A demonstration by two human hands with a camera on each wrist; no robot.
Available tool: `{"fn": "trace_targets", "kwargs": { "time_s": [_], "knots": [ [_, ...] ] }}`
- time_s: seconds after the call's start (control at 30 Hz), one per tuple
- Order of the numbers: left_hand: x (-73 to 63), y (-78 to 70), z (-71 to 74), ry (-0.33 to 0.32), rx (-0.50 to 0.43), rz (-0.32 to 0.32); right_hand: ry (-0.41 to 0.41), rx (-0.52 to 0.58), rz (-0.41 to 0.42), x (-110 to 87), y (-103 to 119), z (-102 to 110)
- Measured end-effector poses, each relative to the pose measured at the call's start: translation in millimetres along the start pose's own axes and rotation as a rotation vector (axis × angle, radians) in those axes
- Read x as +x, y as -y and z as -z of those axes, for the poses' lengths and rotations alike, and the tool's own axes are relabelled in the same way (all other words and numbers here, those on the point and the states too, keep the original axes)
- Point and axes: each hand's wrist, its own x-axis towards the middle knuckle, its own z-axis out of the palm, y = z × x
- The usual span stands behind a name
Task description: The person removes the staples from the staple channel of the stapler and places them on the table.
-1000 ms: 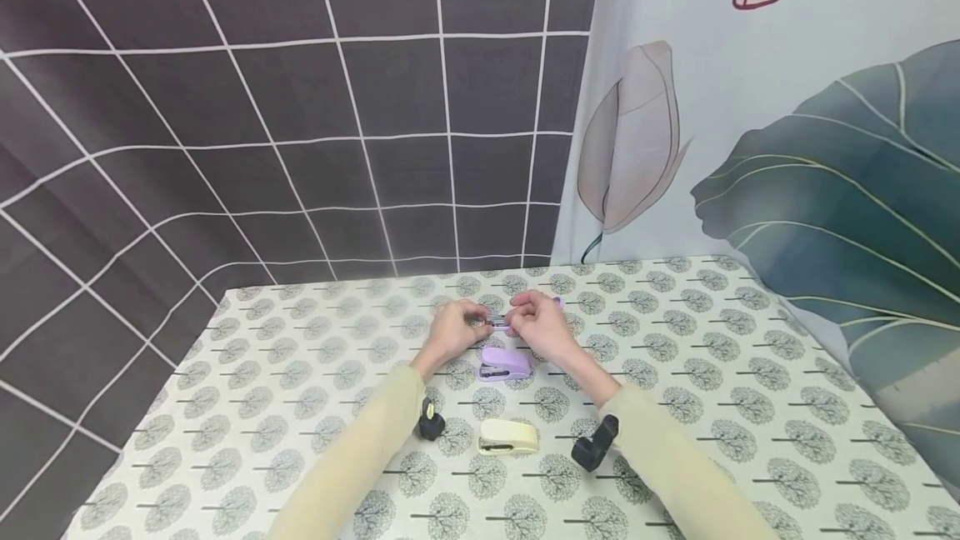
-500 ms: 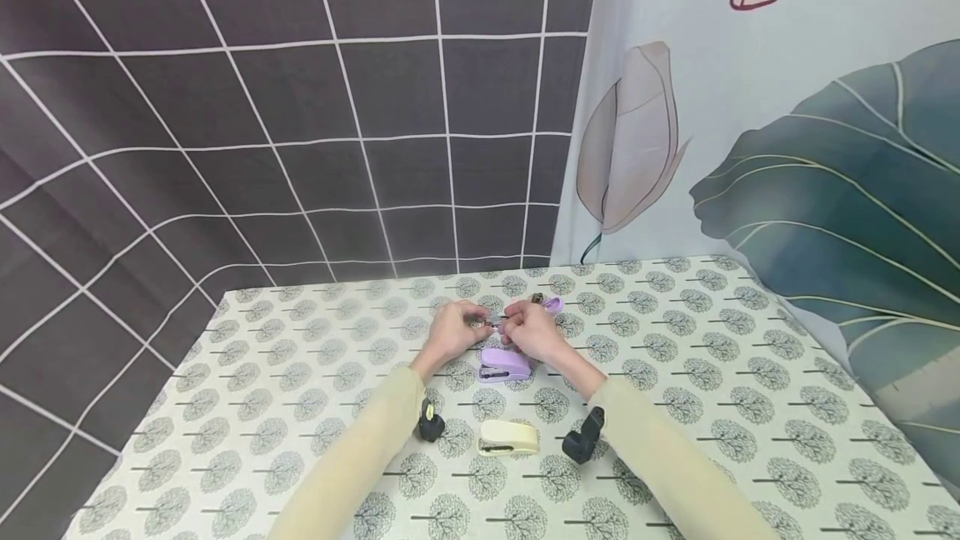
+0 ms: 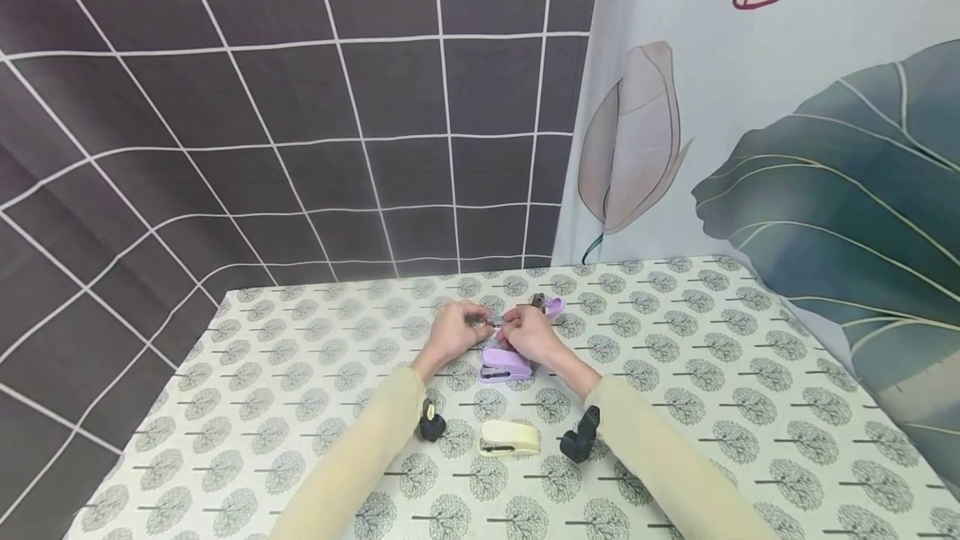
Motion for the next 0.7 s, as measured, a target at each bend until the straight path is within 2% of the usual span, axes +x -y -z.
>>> {"fn": "trace_targets", "kwargs": {
  "time_s": [0.27, 0.5, 0.7],
  "knots": [
    [-0.2, -1.2, 1.1, 0.006, 0.000, 0.005, 0.022, -0.028, -0.022, 0.1, 4.6, 1.2],
    [0.1, -1.2, 0.9, 0.000, 0.013, 0.003, 0.048, 0.162, -0.053, 1.3, 0.5, 2.9],
    [-0.9, -1.4, 0.6, 0.001, 0.004, 0.002, 0.021, 0.156, -0.059, 0.7, -0.7, 0.7]
  ]
}}
